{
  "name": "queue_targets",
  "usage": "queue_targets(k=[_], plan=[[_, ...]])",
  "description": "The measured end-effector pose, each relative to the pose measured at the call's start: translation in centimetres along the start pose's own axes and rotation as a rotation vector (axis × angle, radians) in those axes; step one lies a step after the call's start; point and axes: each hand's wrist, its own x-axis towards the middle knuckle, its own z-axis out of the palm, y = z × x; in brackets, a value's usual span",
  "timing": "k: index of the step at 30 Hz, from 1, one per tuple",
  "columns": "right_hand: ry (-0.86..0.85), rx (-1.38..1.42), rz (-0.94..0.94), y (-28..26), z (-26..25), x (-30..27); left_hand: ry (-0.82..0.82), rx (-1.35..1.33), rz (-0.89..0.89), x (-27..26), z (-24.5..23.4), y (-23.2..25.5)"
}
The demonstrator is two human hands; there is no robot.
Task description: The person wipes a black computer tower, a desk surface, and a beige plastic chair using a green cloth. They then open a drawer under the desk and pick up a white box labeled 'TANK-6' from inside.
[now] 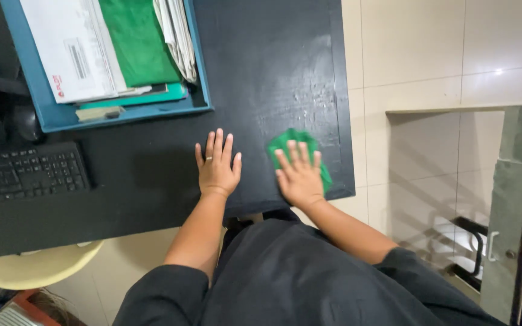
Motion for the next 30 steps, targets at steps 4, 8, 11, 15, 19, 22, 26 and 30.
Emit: queue_targets(k=[4,8,11,15,19,22,26,30], plan=[[-0.041,0.088,-0.151,-3.3,-1.1,5.2,0.012,0.021,0.001,0.0,0.5,-0.1],[0.007,0.113,-0.211,-4.9,-0.6,9.8,0.045,0.028,0.013,0.0,0.6,-0.3],[0.05,0.116,-0.225,-5.4,0.1,12.2,0.059,0.042,0.02,0.1,0.5,-0.2],[0.064,0.124,-0.233,-5.8,0.6,14.3,0.066,0.053,0.011,0.3,0.3,-0.1],[0.079,0.112,-0.22,-6.4,0.7,15.9,0.051,0.048,0.009,0.2,0.2,-0.1],[0.086,0.104,-0.203,-6.7,0.8,17.2,0.045,0.049,0.008,0.3,0.0,-0.1],[0.084,0.085,-0.164,-6.6,1.0,19.2,0.034,0.04,0.008,0.2,-0.2,-0.1],[0.076,0.034,-0.1,-4.0,0.8,21.7,0.04,0.018,0.009,0.2,-0.2,0.0]])
